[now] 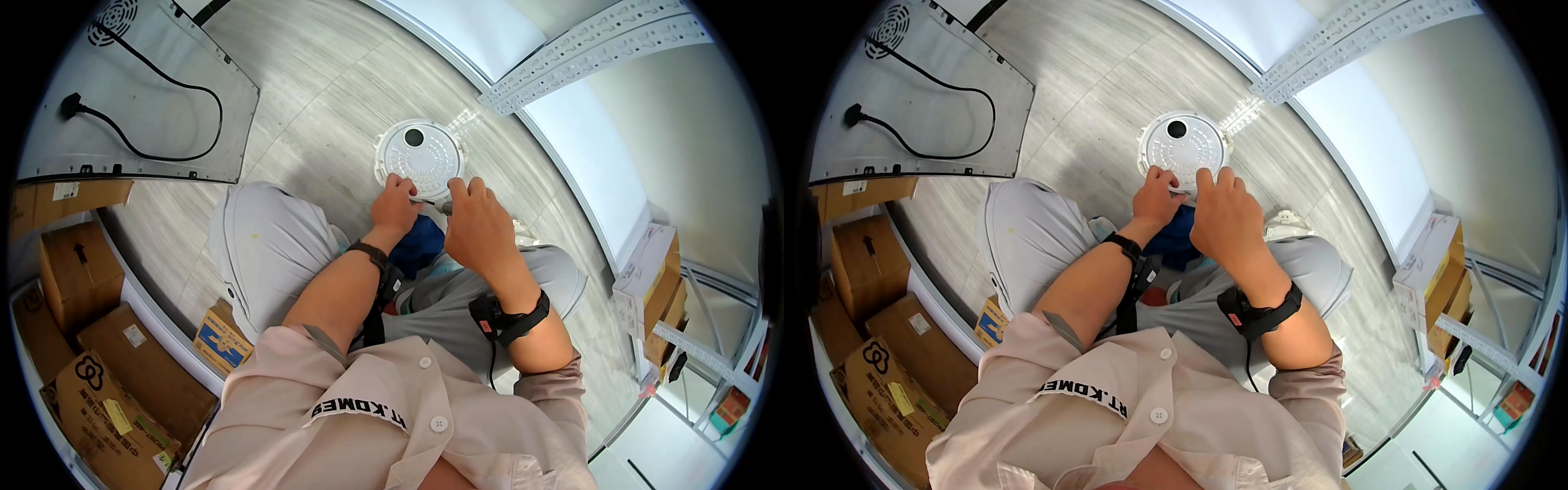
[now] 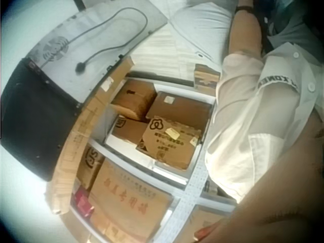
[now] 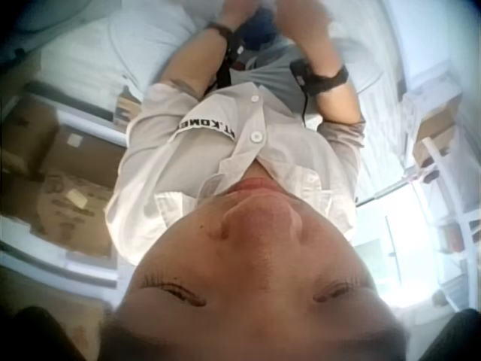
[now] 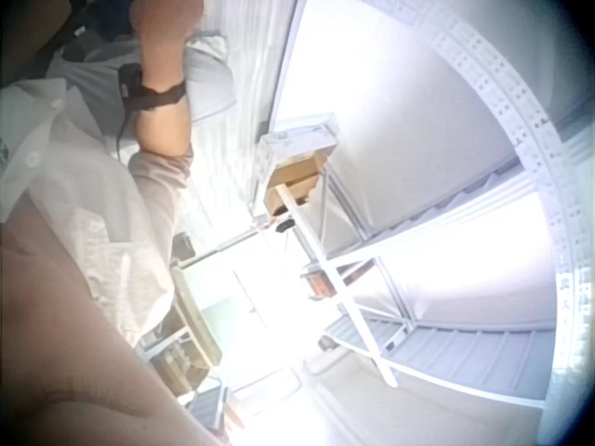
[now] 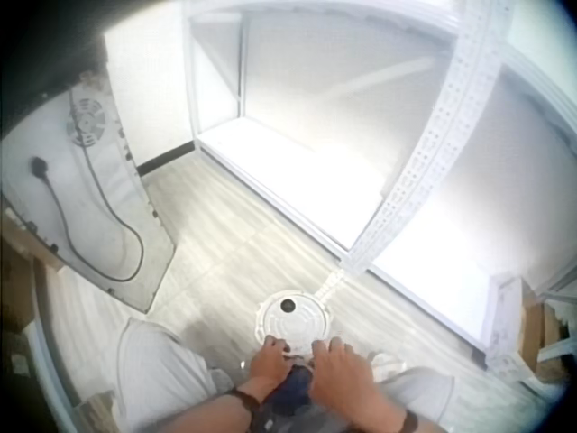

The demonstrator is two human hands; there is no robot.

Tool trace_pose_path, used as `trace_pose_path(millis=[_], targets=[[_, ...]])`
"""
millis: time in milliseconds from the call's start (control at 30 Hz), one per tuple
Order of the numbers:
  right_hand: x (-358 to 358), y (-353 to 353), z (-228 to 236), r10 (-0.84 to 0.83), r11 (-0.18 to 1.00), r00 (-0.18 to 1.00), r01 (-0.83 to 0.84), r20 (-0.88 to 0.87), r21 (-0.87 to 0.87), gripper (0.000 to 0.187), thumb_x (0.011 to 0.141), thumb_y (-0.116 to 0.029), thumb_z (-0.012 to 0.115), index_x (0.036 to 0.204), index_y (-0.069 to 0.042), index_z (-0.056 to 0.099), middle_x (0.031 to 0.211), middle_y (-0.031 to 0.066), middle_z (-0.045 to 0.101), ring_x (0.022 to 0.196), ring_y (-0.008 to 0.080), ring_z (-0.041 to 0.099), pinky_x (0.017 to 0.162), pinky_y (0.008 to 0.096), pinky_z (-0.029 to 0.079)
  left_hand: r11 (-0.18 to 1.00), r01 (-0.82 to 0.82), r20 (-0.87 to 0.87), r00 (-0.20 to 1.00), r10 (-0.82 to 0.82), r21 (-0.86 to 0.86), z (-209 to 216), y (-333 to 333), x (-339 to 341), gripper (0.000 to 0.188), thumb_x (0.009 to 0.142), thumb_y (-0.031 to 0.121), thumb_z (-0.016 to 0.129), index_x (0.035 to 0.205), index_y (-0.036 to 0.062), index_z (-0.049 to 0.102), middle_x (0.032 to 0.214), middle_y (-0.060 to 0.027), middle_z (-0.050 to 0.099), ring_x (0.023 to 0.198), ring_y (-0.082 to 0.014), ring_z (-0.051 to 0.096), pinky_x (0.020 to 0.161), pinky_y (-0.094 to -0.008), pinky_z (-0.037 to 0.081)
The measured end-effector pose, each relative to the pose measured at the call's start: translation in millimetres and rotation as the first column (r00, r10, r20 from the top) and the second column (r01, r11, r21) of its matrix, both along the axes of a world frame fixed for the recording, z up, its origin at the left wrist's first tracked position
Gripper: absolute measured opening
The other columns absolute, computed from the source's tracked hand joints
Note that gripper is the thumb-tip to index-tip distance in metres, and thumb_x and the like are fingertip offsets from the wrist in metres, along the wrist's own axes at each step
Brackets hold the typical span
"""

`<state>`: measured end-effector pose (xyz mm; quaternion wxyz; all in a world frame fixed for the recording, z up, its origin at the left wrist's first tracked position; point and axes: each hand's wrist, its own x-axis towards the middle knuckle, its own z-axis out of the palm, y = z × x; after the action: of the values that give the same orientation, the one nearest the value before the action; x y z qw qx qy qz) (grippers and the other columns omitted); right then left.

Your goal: The person sits on the floor and uses a screwdriver to remove screws from a white circular light fixture. After removing the screws, the person lifts the cover to reveal the internal components.

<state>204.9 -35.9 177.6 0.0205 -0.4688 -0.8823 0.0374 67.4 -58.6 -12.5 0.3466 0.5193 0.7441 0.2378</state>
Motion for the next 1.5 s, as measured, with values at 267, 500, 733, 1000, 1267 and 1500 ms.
trace_pose_path(millis=[267, 500, 733, 1000, 1267, 1500], targets=[[-13.9, 9.6, 6.3, -0.158, 0.959, 0.946, 0.216, 0.284, -0.186, 0.034, 0.096, -0.038, 0.070, 0.101, -0.007, 0.058, 0.079, 0.0103, 0.067, 0.069, 0.0283, 0.073, 0.052, 0.0392, 0.055, 1.000, 0.017, -0.021, 1.000, -0.017, 0.016, -2.5, -1.8, -0.5, 0.035, 0.082, 0.026, 0.085, 0.103, 0.0130, 0.060, 0.114, -0.0050, 0.054, 0.099, -0.0313, 0.067, 0.078, -0.0465, 0.055], [-2.5, -1.3, 12.0, -0.024, 0.993, 0.998, 0.016, -0.064, -0.118, 0.034, 0.088, -0.017, 0.076, 0.107, -0.003, 0.052, 0.099, 0.0170, 0.060, 0.079, 0.0353, 0.070, 0.066, 0.0429, 0.056, 0.999, 0.021, -0.017, 1.000, -0.020, 0.050, 1.9, -3.0, 0.6, 0.033, 0.082, 0.022, 0.083, 0.102, 0.0138, 0.060, 0.114, -0.0044, 0.055, 0.096, -0.0311, 0.067, 0.076, -0.0474, 0.055], [-2.5, 11.8, 11.1, -0.132, 0.942, 0.989, 0.146, 0.065, -0.302, 0.033, 0.087, -0.012, 0.076, 0.106, -0.001, 0.052, 0.100, 0.0187, 0.059, 0.082, 0.0398, 0.069, 0.068, 0.0457, 0.056, 0.998, -0.065, -0.107, 0.992, 0.067, 0.019, 11.5, -4.5, 14.0, 0.045, 0.079, 0.024, 0.084, 0.116, 0.0145, 0.060, 0.117, -0.0072, 0.057, 0.100, -0.0343, 0.067, 0.081, -0.0476, 0.055], [-2.7, 10.6, 13.4, -0.104, 0.946, 0.994, 0.104, 0.018, -0.306, 0.031, 0.087, -0.015, 0.077, 0.104, -0.001, 0.055, 0.099, 0.0199, 0.061, 0.082, 0.0408, 0.070, 0.067, 0.0472, 0.056, 0.942, -0.334, 0.195, 0.922, 0.334, -0.031, 45.0, -9.1, 51.8, 0.056, 0.080, 0.018, 0.079, 0.128, 0.0117, 0.051, 0.122, -0.0125, 0.057, 0.105, -0.0368, 0.066, 0.081, -0.0461, 0.056], [-1.6, 9.2, 18.9, -0.116, 0.931, 0.993, 0.101, -0.024, -0.350, 0.032, 0.088, -0.019, 0.077, 0.106, -0.001, 0.059, 0.100, 0.0223, 0.063, 0.083, 0.0433, 0.069, 0.071, 0.0482, 0.056, 0.933, -0.156, 0.089, 0.987, 0.134, 0.324, 69.1, -21.4, 55.5, 0.042, 0.078, 0.010, 0.069, 0.118, 0.0099, 0.056, 0.110, -0.0114, 0.059, 0.092, -0.0362, 0.066, 0.071, -0.0464, 0.054], [-7.9, 9.2, 15.9, -0.122, 0.923, 0.993, 0.111, -0.006, -0.369, 0.030, 0.090, -0.021, 0.075, 0.104, 0.001, 0.060, 0.100, 0.0227, 0.064, 0.086, 0.0421, 0.069, 0.071, 0.0491, 0.056, 0.885, -0.146, 0.092, 0.989, 0.117, 0.443, 54.7, -20.7, 51.8, 0.033, 0.080, 0.008, 0.067, 0.112, 0.0088, 0.058, 0.104, -0.0100, 0.060, 0.084, -0.0362, 0.066, 0.065, -0.0441, 0.054]])
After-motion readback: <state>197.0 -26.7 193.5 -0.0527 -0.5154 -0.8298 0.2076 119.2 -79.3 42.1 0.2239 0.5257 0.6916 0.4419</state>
